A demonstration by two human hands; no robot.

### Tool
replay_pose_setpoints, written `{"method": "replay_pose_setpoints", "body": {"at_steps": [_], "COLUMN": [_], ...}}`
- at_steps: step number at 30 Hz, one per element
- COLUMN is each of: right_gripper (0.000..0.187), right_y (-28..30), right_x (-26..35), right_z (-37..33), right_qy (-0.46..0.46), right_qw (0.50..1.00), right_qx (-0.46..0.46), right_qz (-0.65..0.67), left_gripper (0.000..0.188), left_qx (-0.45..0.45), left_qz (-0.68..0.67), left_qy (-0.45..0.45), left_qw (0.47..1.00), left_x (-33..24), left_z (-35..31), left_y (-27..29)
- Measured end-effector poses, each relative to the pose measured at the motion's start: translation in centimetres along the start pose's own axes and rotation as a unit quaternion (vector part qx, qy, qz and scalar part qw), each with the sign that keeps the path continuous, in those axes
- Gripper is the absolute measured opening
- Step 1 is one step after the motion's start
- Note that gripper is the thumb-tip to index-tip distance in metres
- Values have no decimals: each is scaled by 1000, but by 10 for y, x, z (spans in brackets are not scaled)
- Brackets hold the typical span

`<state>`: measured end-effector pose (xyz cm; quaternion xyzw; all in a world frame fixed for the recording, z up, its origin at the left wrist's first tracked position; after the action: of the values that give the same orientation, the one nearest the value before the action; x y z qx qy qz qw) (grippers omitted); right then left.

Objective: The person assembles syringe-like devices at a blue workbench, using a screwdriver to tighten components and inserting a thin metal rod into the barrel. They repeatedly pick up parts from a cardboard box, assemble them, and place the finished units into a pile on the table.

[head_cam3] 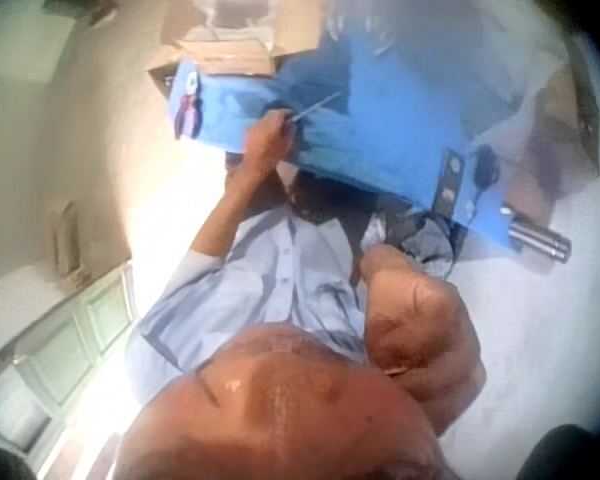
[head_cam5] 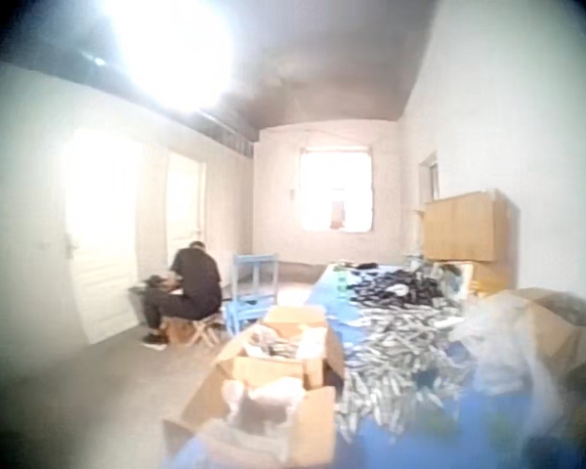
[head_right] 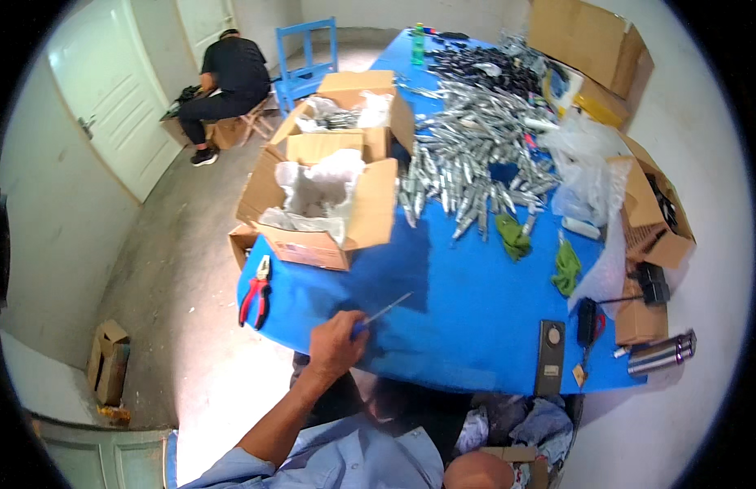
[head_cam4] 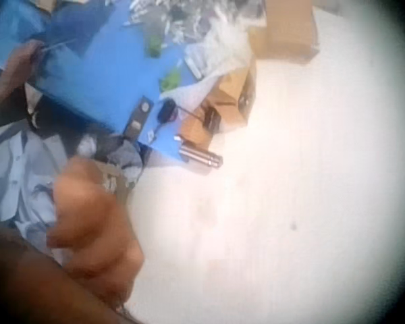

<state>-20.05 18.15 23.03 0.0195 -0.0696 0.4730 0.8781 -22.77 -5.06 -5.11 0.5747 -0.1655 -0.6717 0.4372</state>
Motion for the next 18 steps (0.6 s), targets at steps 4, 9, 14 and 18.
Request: {"method": "replay_pose_setpoints", "body": {"at_steps": [4,9,14,18], "right_gripper": [25,20,17,25], "right_y": [-4,-6,4,42], "right_x": [-5,3,-23,-70], "right_z": [12,2,-12,-35], "right_qy": [-68,-93,-13,-214], "right_qw": [995,995,995,883], "right_qx": [40,-5,96,386], "right_qz": [-67,-25,4,163], "left_gripper": [27,30,29,30], "left_qx": [13,15,22,22], "left_qz": [-9,-9,-8,-10], "left_qy": [3,5,11,5], "left_qw": [1000,1000,1000,1000], "left_x": [-2,-1,0,-2], "left_z": [0,1,0,0], "left_y": [-3,-1,-3,-5]}}
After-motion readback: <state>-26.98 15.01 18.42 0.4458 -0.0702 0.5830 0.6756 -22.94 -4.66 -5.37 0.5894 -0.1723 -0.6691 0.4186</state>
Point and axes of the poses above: each hand's wrist, its own z-axis towards the middle knuckle, its own y-axis out of the back of the hand, x = y × z, the point moved 4 cm from there along z, towards the middle knuckle, and after that the axes turned 14 degrees about x, right-handed, at the moved point
